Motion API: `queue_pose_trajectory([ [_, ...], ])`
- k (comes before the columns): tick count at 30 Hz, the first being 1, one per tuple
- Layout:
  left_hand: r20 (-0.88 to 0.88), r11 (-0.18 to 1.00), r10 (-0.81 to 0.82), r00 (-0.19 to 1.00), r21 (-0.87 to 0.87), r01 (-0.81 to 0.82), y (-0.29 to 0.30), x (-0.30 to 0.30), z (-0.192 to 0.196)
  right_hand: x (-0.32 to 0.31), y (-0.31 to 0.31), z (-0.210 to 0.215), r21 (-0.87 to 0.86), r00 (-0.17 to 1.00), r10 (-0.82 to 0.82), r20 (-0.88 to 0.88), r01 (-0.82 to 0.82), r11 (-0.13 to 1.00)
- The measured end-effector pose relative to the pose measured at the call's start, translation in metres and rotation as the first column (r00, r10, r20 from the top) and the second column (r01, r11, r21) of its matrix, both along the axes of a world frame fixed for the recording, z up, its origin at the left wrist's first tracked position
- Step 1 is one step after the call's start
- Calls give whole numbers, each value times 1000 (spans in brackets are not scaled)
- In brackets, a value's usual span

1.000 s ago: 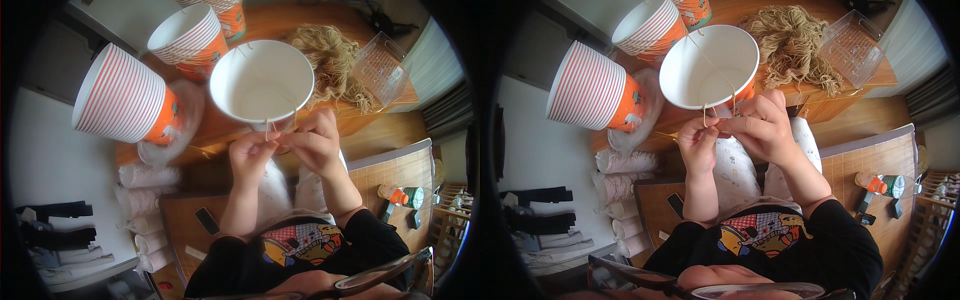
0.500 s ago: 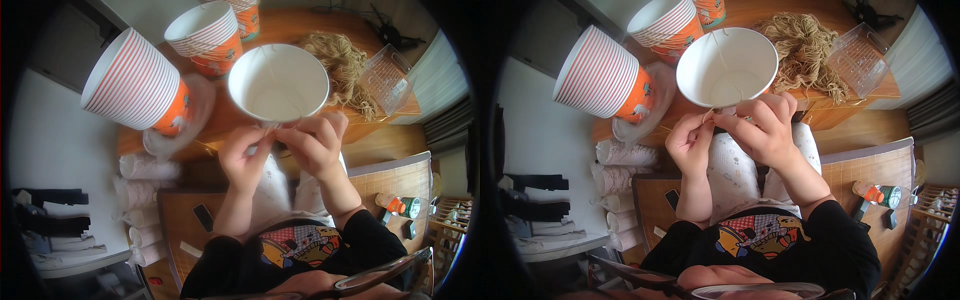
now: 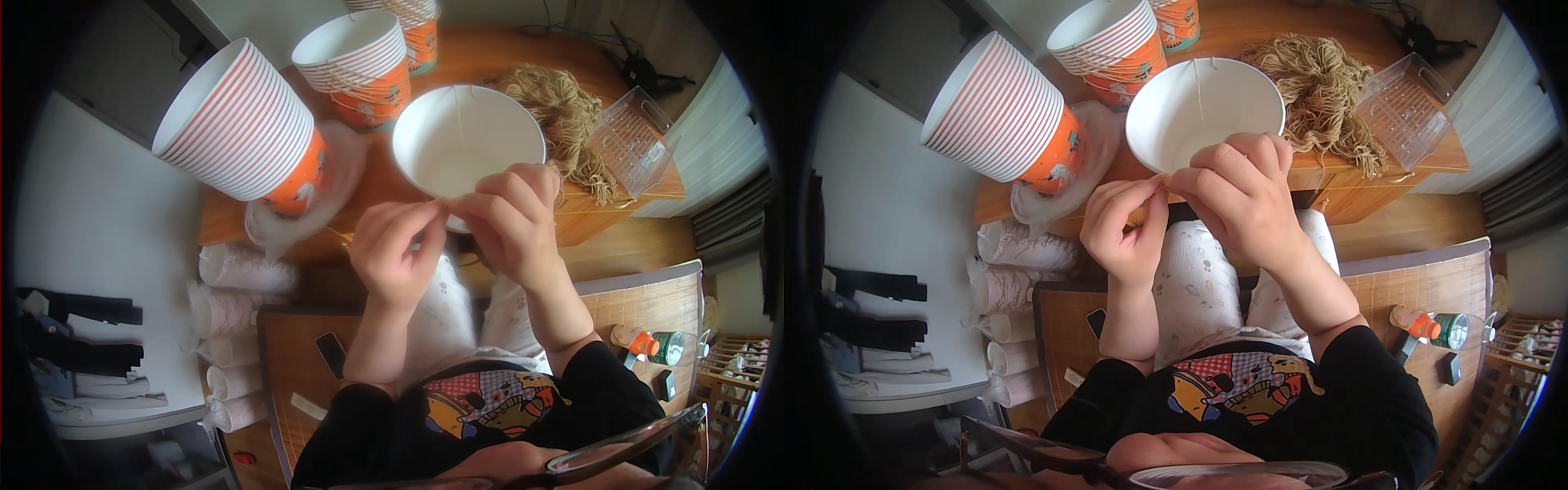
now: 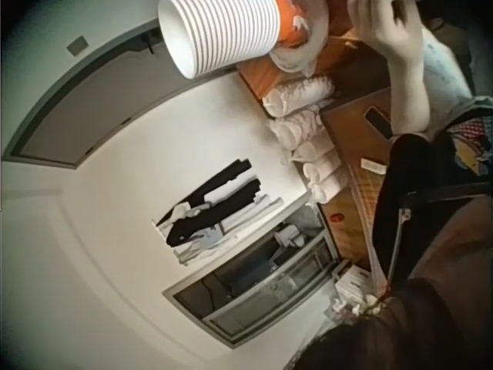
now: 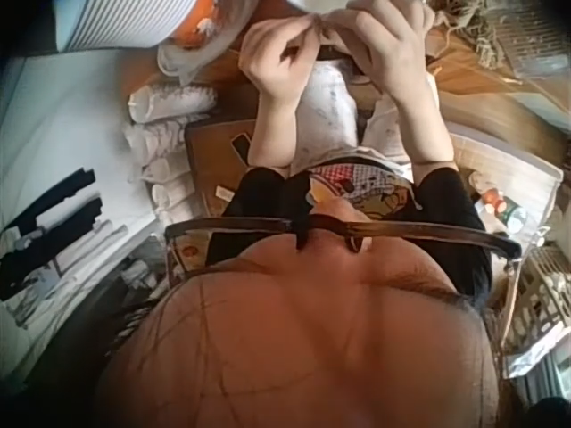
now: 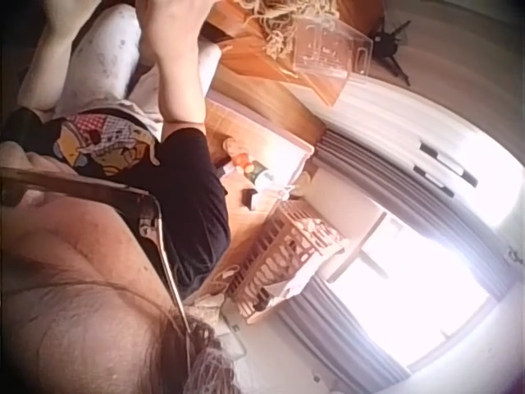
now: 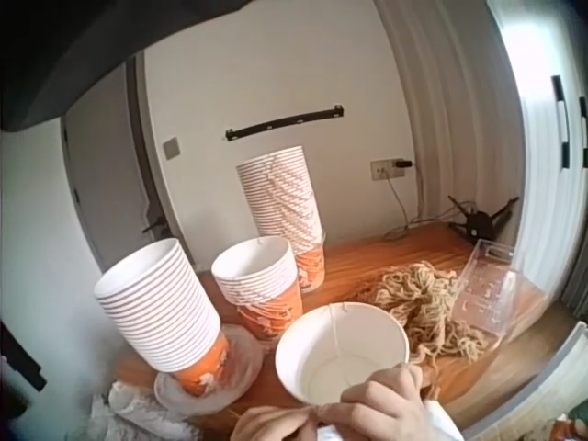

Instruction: Tying string to the rims of paper buckets to form handles.

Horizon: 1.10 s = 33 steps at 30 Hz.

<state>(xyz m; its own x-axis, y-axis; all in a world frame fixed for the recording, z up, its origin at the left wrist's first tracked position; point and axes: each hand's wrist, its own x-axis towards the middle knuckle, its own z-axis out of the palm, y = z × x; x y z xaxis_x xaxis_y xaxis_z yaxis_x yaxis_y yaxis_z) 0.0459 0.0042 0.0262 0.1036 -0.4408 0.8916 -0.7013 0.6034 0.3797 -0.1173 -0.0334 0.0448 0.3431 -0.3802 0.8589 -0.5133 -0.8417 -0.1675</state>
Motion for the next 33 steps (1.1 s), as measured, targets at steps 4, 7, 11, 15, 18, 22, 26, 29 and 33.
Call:
queue_pose_trajectory([
  [4,-39,999,-49,998,6,50,1,-3,1,0,0,4,11,999,38,13,-38,999],
  [7,-97,996,-81,992,29,84,1,-5,-1,-1,0,7,31,998,58,17,-59,998],
  [11,-279,972,-148,949,135,191,2,-10,-11,2,6,-2,151,962,90,256,-132,980],
  [15,-558,905,-224,799,185,382,3,-15,-15,4,2,-16,31,925,135,356,-156,987],
  [18,-574,898,-220,789,197,394,5,-16,-15,5,2,-18,-43,929,160,332,-155,987],
  [22,-580,901,-207,788,202,385,6,-18,-18,6,3,-19,-45,927,164,338,-159,986],
  [26,-603,893,-190,775,221,392,9,-20,-17,6,2,-19,-54,929,157,337,-147,988],
  [29,-585,896,-191,788,224,384,9,-18,-22,7,4,-15,-70,942,139,304,-124,990],
  [33,-506,900,-216,835,229,371,16,-16,-21,8,6,-13,-54,950,115,290,-103,993],
])
